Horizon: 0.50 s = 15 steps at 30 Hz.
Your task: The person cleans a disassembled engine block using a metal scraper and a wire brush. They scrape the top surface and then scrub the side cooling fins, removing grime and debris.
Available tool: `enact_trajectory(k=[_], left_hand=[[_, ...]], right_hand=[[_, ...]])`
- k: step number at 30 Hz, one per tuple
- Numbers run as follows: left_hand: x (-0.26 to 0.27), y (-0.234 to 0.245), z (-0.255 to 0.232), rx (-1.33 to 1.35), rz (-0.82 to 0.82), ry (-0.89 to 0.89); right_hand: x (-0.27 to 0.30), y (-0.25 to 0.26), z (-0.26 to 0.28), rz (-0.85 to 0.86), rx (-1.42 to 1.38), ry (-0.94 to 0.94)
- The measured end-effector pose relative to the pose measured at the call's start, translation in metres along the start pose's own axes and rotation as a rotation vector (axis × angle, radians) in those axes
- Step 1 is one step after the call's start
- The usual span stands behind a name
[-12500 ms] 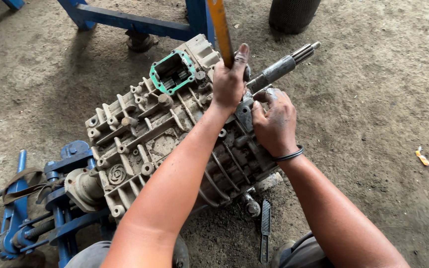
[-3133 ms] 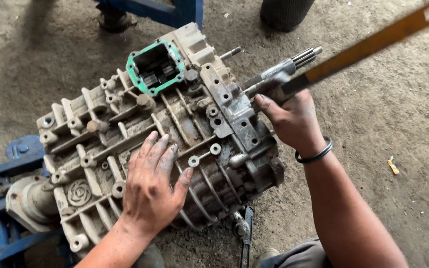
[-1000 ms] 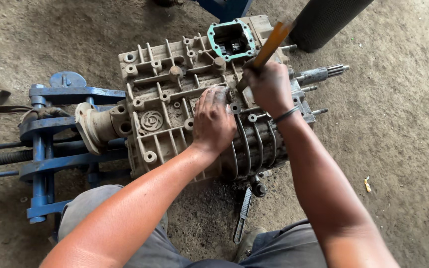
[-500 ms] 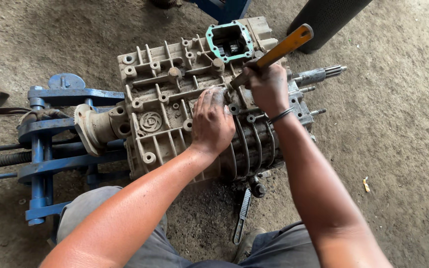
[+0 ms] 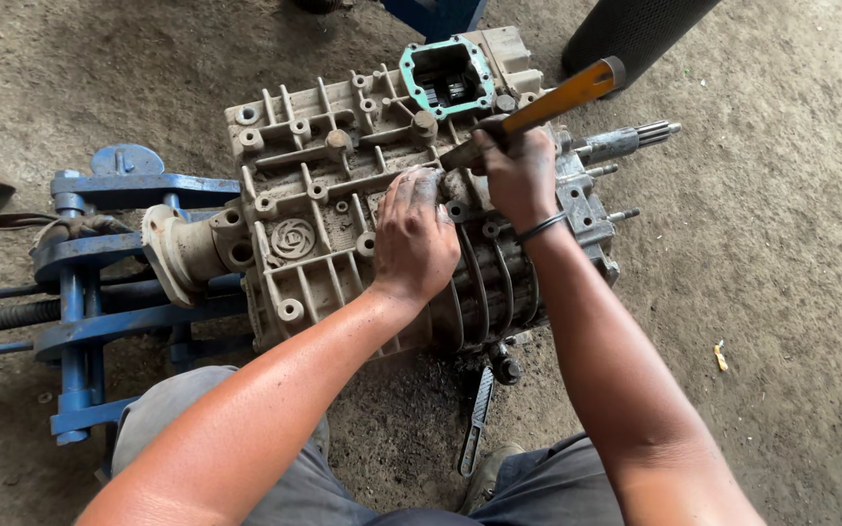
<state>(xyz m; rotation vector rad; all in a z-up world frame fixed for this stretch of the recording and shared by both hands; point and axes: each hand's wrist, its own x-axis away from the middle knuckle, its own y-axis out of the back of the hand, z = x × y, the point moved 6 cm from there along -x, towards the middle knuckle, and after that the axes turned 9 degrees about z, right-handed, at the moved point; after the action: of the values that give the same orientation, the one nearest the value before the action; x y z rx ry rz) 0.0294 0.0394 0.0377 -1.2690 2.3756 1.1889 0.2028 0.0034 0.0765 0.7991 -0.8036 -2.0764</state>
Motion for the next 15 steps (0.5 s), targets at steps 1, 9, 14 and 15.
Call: enact_trajectory(k=[1,9,14,15], left_hand=[[0.000,0.000,0.000,-0.011,0.001,-0.006],[0.001,0.000,-0.001,-0.013,0.014,0.015],[0.003,0.000,0.002,-0.005,-0.007,0.008],[0.002,-0.002,0.004,-0.025,0.001,0.012]], right_hand=[[-0.003,0.004,-0.005,-0.004,-0.082,-0.043],[-0.005,0.001,-0.004,0.097,-0.274,-0.019],[0.007,0.006,0.019,0.004,-0.102,0.068],[0.010,0.002,0.028,0.030,-0.099,0.144]])
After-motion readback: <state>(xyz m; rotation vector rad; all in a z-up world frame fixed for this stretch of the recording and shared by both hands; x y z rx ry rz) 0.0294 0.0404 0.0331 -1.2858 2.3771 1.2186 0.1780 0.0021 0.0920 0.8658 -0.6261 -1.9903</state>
